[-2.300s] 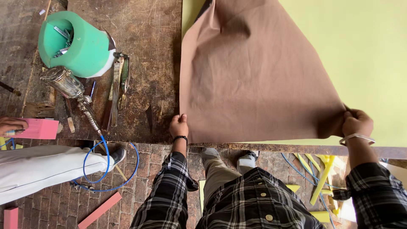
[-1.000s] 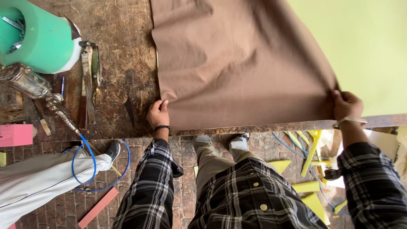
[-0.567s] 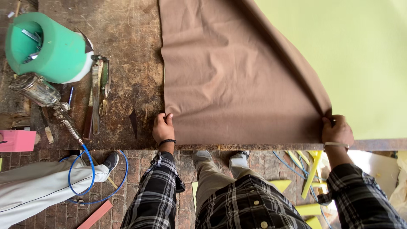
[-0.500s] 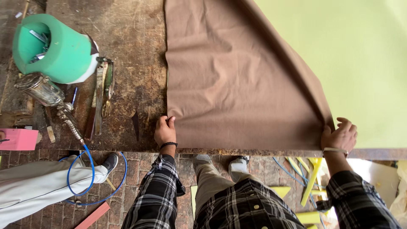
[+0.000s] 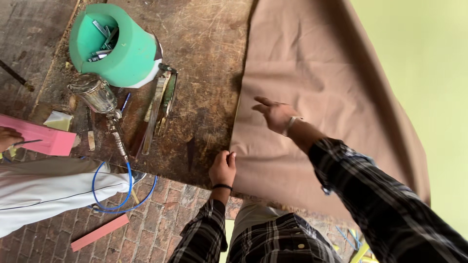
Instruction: The person cuts a brown fabric sheet placed on a yellow foam board using a long metal blade. They then use a spray gun to apply adhesive to the foam and press the fabric onto it. The person repeats the cutting and pressing steps on additional sheets.
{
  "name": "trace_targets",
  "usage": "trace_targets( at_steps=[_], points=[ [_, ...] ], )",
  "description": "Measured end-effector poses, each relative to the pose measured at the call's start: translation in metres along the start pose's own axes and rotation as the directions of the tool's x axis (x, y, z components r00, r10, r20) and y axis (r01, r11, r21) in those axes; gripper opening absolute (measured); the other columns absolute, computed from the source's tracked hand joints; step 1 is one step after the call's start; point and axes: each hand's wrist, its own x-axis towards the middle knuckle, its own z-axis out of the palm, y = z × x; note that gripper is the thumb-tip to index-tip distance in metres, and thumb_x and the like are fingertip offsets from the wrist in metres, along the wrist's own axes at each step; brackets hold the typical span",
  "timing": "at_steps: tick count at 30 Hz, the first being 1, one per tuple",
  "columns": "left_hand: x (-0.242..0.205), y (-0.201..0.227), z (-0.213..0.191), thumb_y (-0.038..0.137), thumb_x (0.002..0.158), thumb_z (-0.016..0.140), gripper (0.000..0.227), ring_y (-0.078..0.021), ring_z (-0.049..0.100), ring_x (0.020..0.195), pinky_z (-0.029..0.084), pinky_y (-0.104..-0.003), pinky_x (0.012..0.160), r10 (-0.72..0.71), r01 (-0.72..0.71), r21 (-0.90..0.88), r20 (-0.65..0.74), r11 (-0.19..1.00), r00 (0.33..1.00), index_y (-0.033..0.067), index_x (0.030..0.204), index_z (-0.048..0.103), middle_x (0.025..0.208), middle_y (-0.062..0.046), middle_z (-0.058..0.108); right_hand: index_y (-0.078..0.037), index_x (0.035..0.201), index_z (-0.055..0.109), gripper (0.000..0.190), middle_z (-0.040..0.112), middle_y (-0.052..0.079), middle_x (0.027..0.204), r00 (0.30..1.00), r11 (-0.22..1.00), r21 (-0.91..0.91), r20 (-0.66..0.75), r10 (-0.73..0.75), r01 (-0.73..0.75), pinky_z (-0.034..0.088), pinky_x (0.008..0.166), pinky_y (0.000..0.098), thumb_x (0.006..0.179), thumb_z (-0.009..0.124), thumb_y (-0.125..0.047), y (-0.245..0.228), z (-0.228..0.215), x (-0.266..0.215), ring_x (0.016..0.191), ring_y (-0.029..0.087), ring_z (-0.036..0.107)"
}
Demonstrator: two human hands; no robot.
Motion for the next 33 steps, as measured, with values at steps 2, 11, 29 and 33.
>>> trace_targets(
  at_steps=[2, 11, 29, 33],
  points=[
    [0.006, 0.007, -0.004, 0.037, 0.099, 0.065, 0.024, -0.0348, 0.068, 0.069, 0.055, -0.047, 0.058, 0.007, -0.006, -0.007, 0.046, 1.0, 0.999, 0.0136, 0.096, 0.064, 0.09, -0.009, 0.072, -0.021, 0.139, 0.058, 0.075, 0.041, 0.002, 0.159, 0.989, 0.978, -0.149, 0.014, -0.146, 0.146, 0.054, 0.081, 0.0413, 0.069, 0.054, 0.006, -0.006, -0.006, 0.055, 0.124, 0.031, 0.059],
    [0.03, 0.011, -0.028, 0.034, 0.098, 0.066, 0.022, -0.0362, 0.067, 0.065, 0.051, -0.049, 0.054, -0.057, 0.051, 0.026, 0.362, 0.998, 0.93, 0.0142, 0.094, 0.058, 0.078, -0.008, 0.07, -0.024, 0.142, 0.06, 0.036, 0.056, 0.002, 0.148, 0.894, 0.876, -0.47, 0.433, 0.119, 0.111, 0.059, 0.088, 0.0341, 0.111, 0.045, -0.032, -0.007, -0.027, 0.13, 0.114, 0.021, 0.068],
    [0.214, 0.147, 0.075, 0.054, 0.092, 0.059, 0.084, -0.0399, 0.014, 0.156, 0.006, -0.056, 0.125, 0.44, -0.477, 0.02, 0.355, 0.879, 0.825, 0.0153, 0.162, 0.032, 0.17, -0.02, 0.018, -0.014, 0.142, 0.06, 0.052, 0.053, 0.014, 0.154, 0.834, 0.968, -0.038, -0.517, 0.193, -0.248, 0.036, 0.119, 0.0457, 0.092, 0.069, -0.023, 0.191, -0.114, 0.225, 0.139, 0.035, 0.051],
    [0.229, 0.148, 0.081, 0.057, 0.094, 0.054, 0.085, -0.0413, 0.011, 0.153, 0.003, -0.057, 0.121, 0.413, -0.483, 0.064, 0.429, 0.873, 0.804, 0.0137, 0.162, 0.027, 0.167, -0.022, 0.014, -0.003, 0.151, 0.043, 0.084, 0.04, 0.023, 0.155, 0.906, 0.98, -0.015, -0.384, 0.178, -0.199, 0.023, 0.114, 0.0486, 0.083, 0.075, -0.041, 0.234, -0.14, 0.285, 0.144, 0.041, 0.031]
  ],
)
